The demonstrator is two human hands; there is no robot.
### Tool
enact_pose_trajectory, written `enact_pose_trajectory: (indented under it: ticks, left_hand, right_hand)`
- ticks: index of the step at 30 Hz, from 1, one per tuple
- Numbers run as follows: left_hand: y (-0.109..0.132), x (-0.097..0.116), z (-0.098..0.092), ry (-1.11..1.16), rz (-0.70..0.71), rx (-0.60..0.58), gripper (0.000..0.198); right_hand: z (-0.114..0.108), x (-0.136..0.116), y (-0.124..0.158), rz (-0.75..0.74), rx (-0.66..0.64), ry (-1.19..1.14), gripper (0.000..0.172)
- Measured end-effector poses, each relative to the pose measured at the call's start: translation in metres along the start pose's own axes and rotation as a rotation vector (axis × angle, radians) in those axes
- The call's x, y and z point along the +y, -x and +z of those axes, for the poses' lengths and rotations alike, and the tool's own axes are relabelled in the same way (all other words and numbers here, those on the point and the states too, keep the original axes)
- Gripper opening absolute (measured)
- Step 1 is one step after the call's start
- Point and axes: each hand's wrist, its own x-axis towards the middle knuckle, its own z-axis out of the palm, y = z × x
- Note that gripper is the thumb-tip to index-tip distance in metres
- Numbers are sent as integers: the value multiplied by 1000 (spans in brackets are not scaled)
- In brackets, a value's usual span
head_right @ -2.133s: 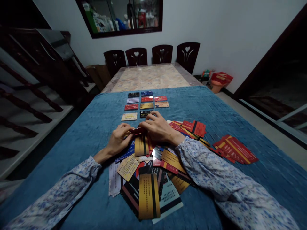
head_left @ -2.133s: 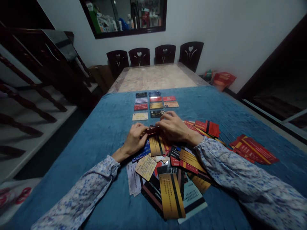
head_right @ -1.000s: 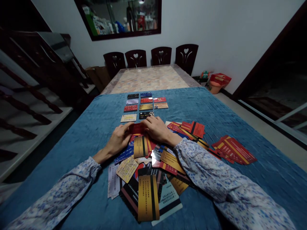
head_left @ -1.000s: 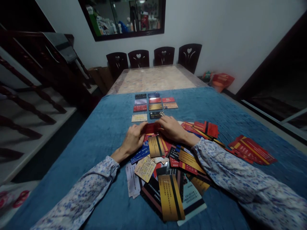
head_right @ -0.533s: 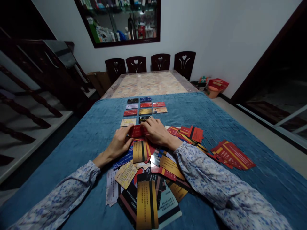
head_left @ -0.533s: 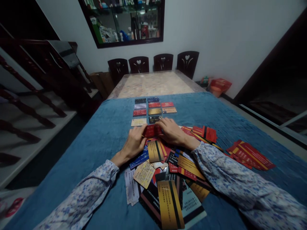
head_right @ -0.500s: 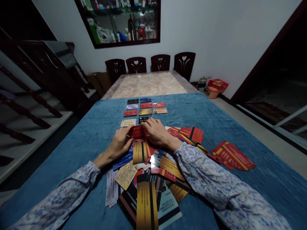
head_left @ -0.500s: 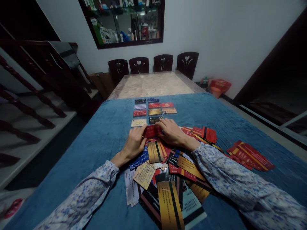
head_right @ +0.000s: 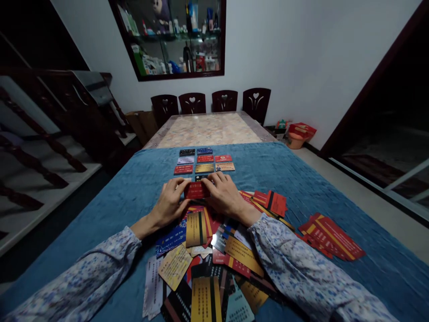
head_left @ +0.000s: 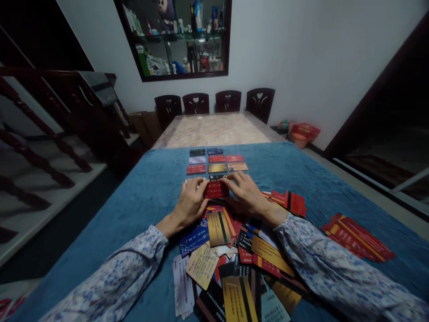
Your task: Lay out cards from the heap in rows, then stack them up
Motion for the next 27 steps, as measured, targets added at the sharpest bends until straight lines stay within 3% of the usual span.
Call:
enact_pose_trajectory:
  ticks: [7,9,17,21,27]
  left_hand:
    - [-32,-11,-6,-32,16,-129,53]
    - [-45,-17,-6,-33,10,-150,52]
    - [-101,-46,3,-58,-18,-257,43]
    - [-127,-61,13,-76,-53,-309,33]
    - [-157,-87,39,-30,-80,-353,28]
  right_hand:
    - [7,33,-19,-18,-72,20,48]
    - [5,45,-29,-39,-171,-3,50]
    - [-5,77,-82,101,-432,24,39]
    - [9,101,-103,135,-497,-7,29]
    - [41,140,-122,116,-524,-25,36]
